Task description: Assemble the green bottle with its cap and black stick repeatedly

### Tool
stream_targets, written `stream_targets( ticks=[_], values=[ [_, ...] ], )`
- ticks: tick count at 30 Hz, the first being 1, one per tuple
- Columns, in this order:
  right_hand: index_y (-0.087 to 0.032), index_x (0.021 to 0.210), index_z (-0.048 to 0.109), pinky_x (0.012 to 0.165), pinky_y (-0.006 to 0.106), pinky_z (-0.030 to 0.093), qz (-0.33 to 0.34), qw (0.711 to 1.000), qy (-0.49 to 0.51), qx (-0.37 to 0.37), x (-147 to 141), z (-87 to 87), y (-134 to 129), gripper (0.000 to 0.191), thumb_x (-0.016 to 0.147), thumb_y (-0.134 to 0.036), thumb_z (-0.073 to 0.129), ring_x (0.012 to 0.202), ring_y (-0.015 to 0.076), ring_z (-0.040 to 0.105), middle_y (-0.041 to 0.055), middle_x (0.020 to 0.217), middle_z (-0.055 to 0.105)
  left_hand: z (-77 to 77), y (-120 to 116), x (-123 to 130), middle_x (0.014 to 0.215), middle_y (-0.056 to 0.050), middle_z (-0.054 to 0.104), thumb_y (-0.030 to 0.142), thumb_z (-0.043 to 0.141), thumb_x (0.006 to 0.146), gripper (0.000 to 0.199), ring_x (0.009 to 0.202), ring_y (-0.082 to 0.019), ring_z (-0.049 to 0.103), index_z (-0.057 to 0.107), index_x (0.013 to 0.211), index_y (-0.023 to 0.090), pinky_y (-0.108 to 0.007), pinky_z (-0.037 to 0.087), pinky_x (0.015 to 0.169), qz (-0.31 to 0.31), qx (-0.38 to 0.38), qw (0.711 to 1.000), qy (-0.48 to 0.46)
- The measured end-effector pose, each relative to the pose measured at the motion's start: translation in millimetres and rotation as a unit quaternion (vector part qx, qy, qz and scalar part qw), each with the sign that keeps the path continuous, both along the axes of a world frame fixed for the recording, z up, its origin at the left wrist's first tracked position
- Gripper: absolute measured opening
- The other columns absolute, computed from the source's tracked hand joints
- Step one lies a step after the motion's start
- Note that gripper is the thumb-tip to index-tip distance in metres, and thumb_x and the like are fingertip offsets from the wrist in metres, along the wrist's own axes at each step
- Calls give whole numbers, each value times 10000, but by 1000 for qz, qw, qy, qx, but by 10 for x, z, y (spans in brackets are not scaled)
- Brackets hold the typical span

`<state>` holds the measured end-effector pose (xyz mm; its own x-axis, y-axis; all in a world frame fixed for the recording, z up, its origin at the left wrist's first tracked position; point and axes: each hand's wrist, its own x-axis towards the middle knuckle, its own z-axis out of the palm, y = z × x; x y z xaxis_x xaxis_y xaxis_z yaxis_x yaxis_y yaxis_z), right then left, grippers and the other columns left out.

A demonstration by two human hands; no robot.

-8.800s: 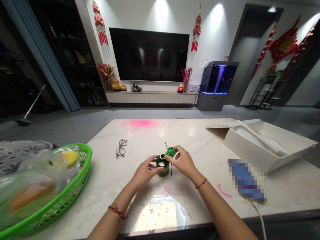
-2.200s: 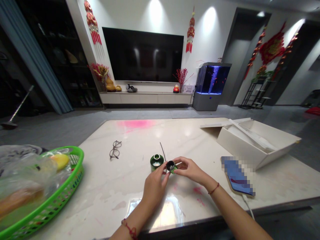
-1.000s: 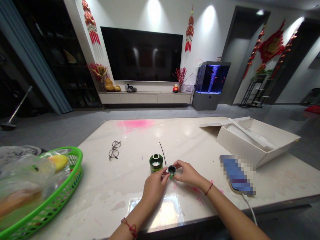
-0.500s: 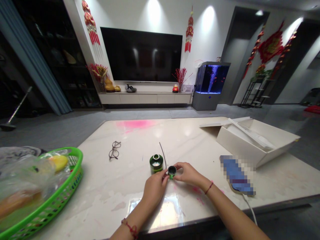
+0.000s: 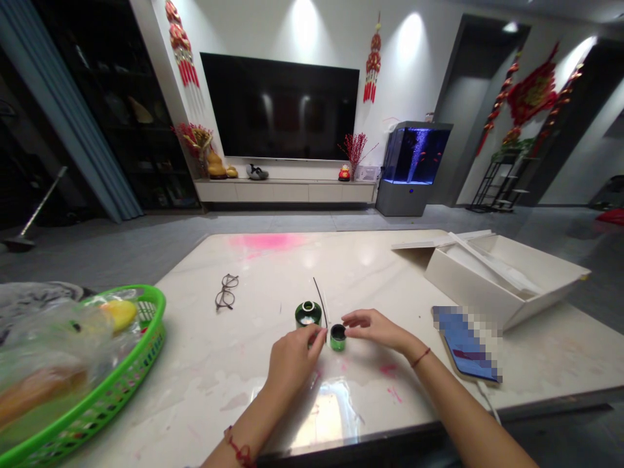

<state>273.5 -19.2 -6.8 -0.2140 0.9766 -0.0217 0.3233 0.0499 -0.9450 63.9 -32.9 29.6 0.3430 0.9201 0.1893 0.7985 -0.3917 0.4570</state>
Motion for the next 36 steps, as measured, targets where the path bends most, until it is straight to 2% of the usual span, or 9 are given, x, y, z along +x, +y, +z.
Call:
stream_targets(
  ticks=[6, 9, 11, 14, 17, 23, 29, 36],
  values=[
    [-147, 865, 648, 835, 346, 464, -97, 994, 9, 41, -7, -59, 175, 273, 701, -363, 618, 859, 188, 620, 77, 904, 675, 58, 96, -139, 691, -23, 644, 416, 385, 843, 337, 686, -161, 567, 592, 676, 208, -258, 388, 637, 23, 157, 987, -23],
    [-151, 803, 646, 779, 331, 482, -139, 988, -18, 66, -35, -150, 298, 210, 700, -327, 595, 786, 181, 626, 66, 827, 679, 53, 192, -202, 739, -34, 623, 430, 449, 811, 276, 760, -188, 557, 547, 690, 202, -301, 409, 709, 40, 193, 979, -45],
    [-158, 773, 645, 753, 323, 487, -153, 984, -38, 77, -63, -194, 365, 179, 701, -308, 579, 760, 178, 624, 57, 795, 678, 24, 264, -233, 866, -44, 627, 445, 503, 774, 252, 858, -206, 561, 549, 814, 201, -333, 422, 776, 55, 177, 980, -79],
    [-164, 752, 646, 737, 313, 487, -160, 982, -55, 89, -127, -216, 434, 162, 700, -296, 567, 748, 176, 621, 52, 784, 679, -56, 362, -270, 1098, -67, 592, 487, 568, 716, 457, 1043, -227, 535, 506, 1066, 199, -361, 409, 889, 58, 101, 987, -111],
    [-168, 736, 647, 724, 301, 484, -162, 980, -65, 93, -204, -217, 478, 152, 700, -290, 564, 732, 172, 619, 50, 778, 680, -130, 437, -299, 1215, -82, 550, 500, 594, 687, 589, 1130, -232, 501, 470, 1175, 194, -362, 381, 954, 42, 44, 992, -112],
    [-165, 719, 654, 702, 285, 466, -166, 977, -112, 79, -291, -287, 563, 153, 706, -283, 558, 724, 170, 613, 53, 761, 677, -112, 488, -328, 1192, -80, 589, 468, 609, 677, 527, 1107, -233, 533, 556, 1124, 194, -365, 396, 959, 0, -27, 992, -125],
    [-160, 692, 643, 667, 268, 438, -150, 976, -151, 53, -320, -329, 638, 159, 667, -313, 609, 708, 169, 603, 57, 740, 667, -106, 479, -326, 1163, -77, 611, 436, 639, 652, 518, 1072, -229, 559, 580, 1103, 189, -357, 419, 948, 0, -53, 985, -163],
    [-166, 861, 634, 621, 248, 403, -158, 958, -235, 37, -392, -282, 667, 303, 596, -308, 673, 661, 151, 564, 40, 745, 635, -164, 509, -320, 1118, -74, 632, 424, 664, 626, 539, 930, -210, 620, 572, 1110, 206, -334, 488, 836, -2, -91, 973, -211]
  ],
)
